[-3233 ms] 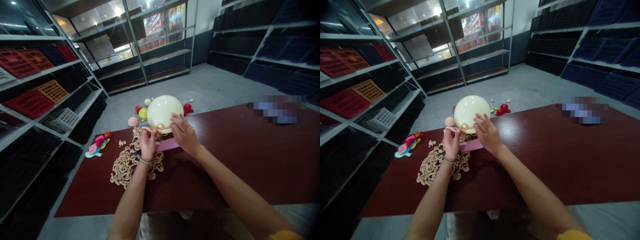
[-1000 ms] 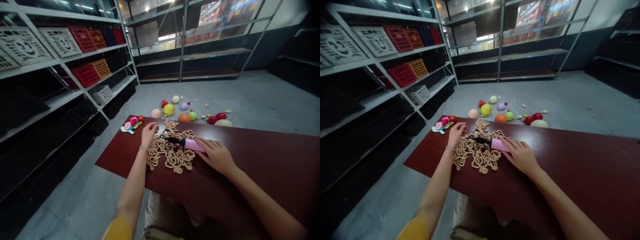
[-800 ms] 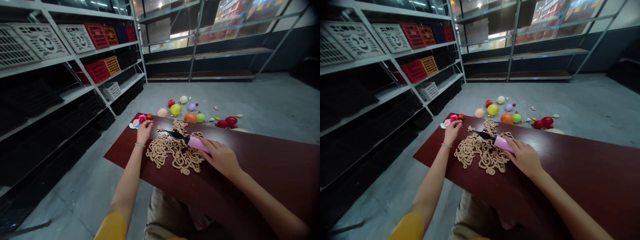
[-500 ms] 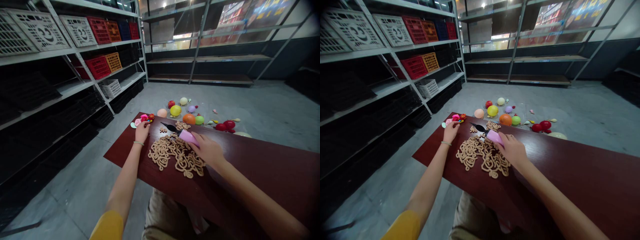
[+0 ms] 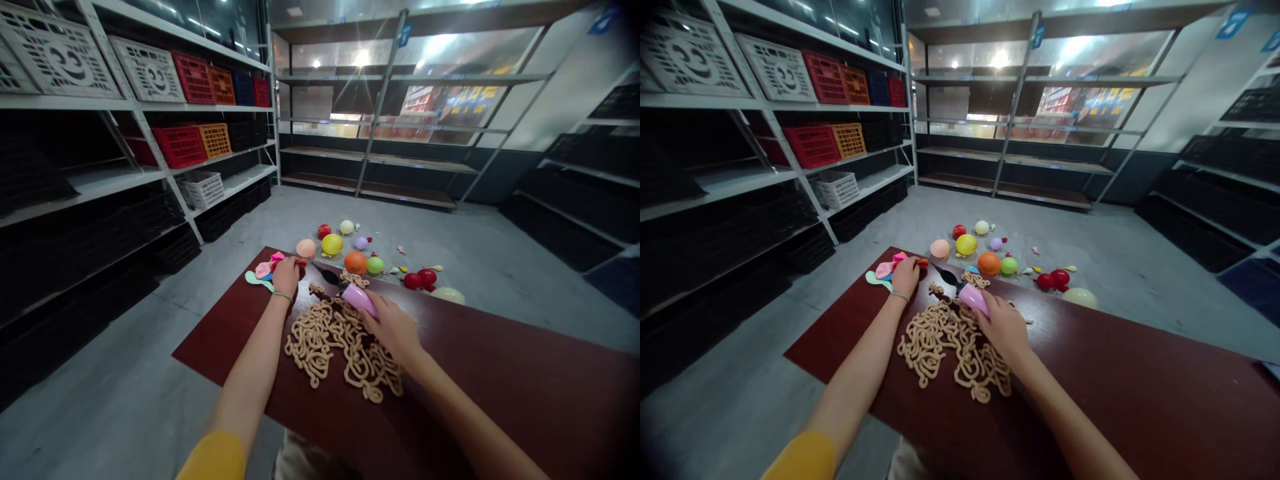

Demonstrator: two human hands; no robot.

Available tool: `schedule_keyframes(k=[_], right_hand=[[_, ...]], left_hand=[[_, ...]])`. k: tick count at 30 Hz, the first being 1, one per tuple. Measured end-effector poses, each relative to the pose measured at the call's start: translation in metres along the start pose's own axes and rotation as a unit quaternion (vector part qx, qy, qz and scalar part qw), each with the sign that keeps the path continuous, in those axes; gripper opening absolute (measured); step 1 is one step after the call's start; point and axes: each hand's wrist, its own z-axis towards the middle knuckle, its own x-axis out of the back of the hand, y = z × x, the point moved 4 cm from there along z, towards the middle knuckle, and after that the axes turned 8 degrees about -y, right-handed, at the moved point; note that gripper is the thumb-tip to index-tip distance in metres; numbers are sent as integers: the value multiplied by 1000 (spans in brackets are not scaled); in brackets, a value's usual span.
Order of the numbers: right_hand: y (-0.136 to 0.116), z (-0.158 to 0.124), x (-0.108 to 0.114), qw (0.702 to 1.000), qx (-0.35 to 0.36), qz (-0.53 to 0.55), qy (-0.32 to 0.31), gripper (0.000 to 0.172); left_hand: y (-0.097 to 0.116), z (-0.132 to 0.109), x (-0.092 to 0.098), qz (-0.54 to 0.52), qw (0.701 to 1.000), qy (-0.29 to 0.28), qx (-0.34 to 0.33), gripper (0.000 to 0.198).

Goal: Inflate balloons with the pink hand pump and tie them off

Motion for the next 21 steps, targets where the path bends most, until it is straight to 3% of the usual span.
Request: schedule_keyframes(k=[6, 10, 12, 16, 21], right_hand=[[25, -18, 11, 999, -36, 21, -17, 46], [47, -37, 18, 998, -30, 44, 22, 47], [59, -45, 21, 997, -36, 59, 45, 49], [77, -55, 28, 993, -48, 70, 77, 55], [98, -67, 37, 991, -51, 89, 92, 52]], left_hand=[[25, -6, 12, -92, 993, 19, -69, 24], [51, -1, 11, -249, 968, 9, -28, 27], [67, 2, 5, -363, 931, -11, 32, 33], [109, -7, -12, -551, 820, -81, 131, 43], [162, -42, -33, -654, 723, -148, 168, 40]])
